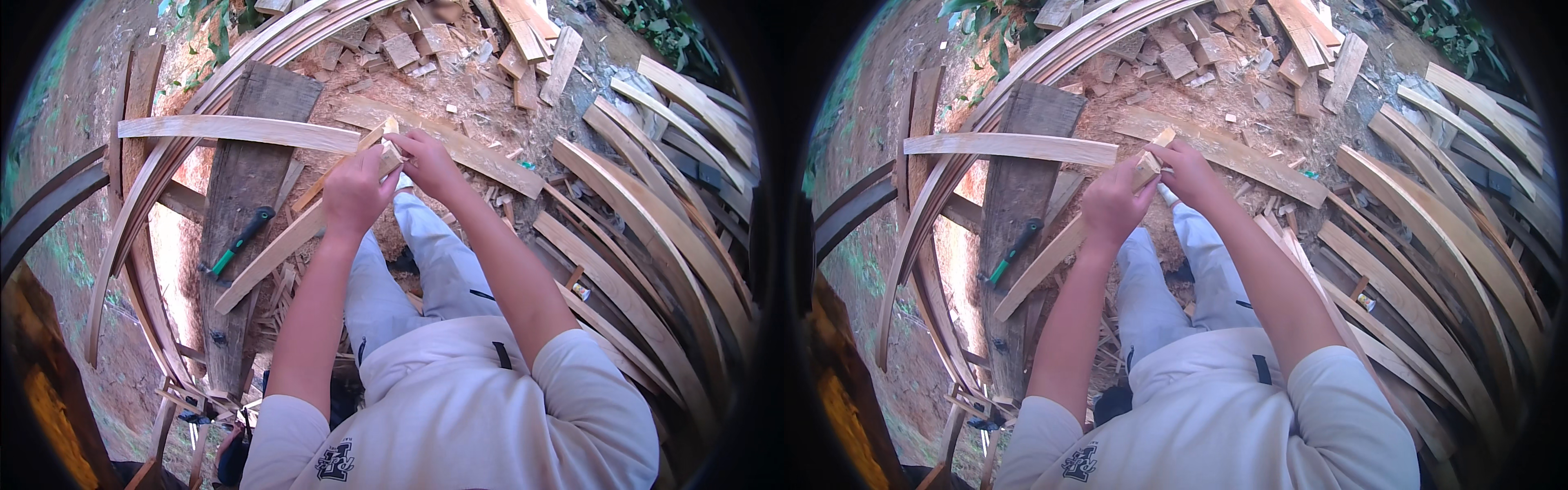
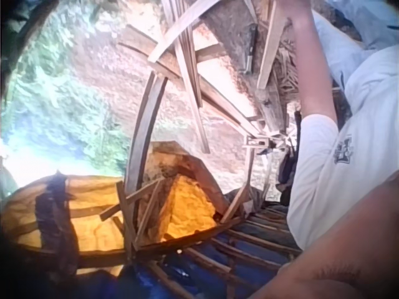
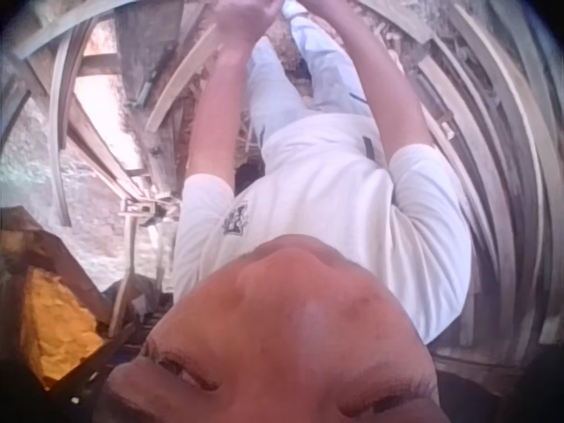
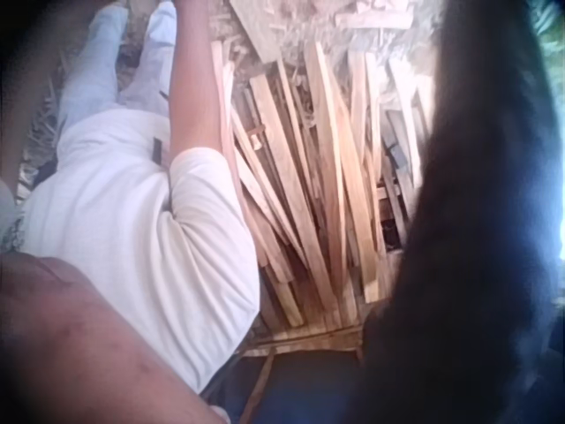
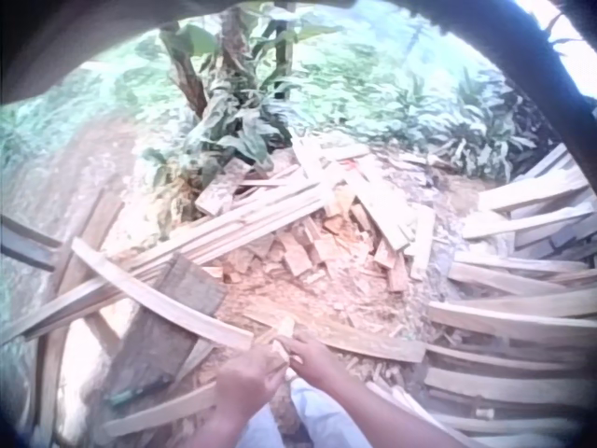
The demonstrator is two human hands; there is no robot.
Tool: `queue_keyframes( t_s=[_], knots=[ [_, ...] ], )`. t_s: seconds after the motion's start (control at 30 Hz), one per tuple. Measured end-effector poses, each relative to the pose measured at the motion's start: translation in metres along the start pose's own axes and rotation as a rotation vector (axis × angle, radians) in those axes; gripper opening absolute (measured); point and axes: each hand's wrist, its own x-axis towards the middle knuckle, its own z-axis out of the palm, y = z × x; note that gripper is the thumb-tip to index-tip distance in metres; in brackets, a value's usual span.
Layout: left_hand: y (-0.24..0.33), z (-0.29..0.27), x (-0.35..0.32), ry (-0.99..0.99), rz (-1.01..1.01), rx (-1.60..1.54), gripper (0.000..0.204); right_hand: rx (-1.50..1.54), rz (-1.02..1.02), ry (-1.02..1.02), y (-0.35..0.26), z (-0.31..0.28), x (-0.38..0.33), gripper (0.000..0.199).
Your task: The person uses a hammer to drive nails into thin wooden strips, securing them to a larger wooden beam. The person repeatedly picks up nails, positions the strips, and hammers them into place while standing in an outdoor area with wood debris.
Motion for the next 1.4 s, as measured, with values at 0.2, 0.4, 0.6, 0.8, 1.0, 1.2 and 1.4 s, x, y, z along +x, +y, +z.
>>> queue_keyframes(
  t_s=[0.2, 0.4, 0.6, 0.8, 1.0, 1.2, 1.4],
  knots=[
    [0.0032, 0.0002, -0.0023, -0.008, -0.030, -0.004, 0.045, -0.018, -0.054, 0.034, 0.0002, 0.0013, -0.0024, 0.053],
    [-0.0012, 0.0003, -0.0034, 0.021, 0.017, -0.056, 0.043, -0.031, -0.046, 0.026, 0.0008, 0.0019, -0.0013, 0.047],
    [-0.0023, -0.0013, -0.0027, 0.024, 0.034, -0.056, 0.046, -0.043, -0.044, 0.020, 0.0008, 0.0022, -0.0003, 0.046],
    [-0.0013, -0.0016, -0.0021, 0.020, 0.042, -0.065, 0.047, -0.045, -0.029, 0.018, 0.0005, 0.0018, -0.0021, 0.047],
    [0.0014, -0.0038, -0.0041, 0.019, 0.047, -0.075, 0.048, -0.053, -0.040, 0.024, 0.0023, 0.0043, -0.0025, 0.049],
    [-0.0005, -0.0040, -0.0052, 0.020, 0.039, -0.081, 0.047, -0.053, -0.020, 0.017, -0.0023, 0.0029, -0.0032, 0.048],
    [0.0011, -0.0056, -0.0049, 0.007, 0.038, -0.085, 0.047, -0.028, -0.021, -0.005, 0.0018, 0.0023, -0.0044, 0.051]
  ],
)
